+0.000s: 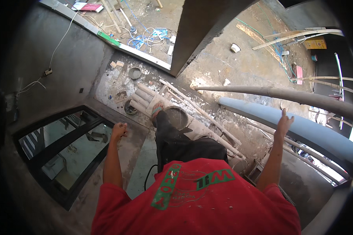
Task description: The person applies wet mortar to the inner edge of a concrete window frame using a trowel.
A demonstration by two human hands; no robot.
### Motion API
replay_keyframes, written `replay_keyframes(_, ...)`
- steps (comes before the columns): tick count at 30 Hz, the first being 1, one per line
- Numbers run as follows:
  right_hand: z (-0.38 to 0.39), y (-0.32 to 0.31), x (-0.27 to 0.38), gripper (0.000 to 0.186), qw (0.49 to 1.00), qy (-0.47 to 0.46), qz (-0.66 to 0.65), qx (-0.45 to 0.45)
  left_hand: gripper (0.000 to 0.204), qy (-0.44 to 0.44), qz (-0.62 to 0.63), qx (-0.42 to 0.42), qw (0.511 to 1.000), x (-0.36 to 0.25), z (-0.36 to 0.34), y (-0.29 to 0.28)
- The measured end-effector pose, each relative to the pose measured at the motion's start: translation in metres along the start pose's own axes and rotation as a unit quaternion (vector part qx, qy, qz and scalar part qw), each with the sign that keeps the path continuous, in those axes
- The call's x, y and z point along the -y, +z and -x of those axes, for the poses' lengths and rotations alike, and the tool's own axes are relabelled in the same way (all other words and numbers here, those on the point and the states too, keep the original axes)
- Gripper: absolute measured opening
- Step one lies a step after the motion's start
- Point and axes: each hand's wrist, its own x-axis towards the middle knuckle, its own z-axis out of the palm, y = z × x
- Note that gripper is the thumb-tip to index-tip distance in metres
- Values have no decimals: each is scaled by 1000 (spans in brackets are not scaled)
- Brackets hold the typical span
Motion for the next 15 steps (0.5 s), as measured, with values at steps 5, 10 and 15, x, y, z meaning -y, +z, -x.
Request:
replay_keyframes(5,-43,-25,45,104,982,122,-88,-111,28,2,-23,-43,999,10,-71,-101)
replay_keyframes(10,-50,-52,76,113,979,131,-126,-92,27,-4,-85,-71,994,22,-99,-179)
replay_keyframes(15,-92,-57,59,100,978,64,-182,-79,26,-2,-99,-49,994,-2,-88,-234)
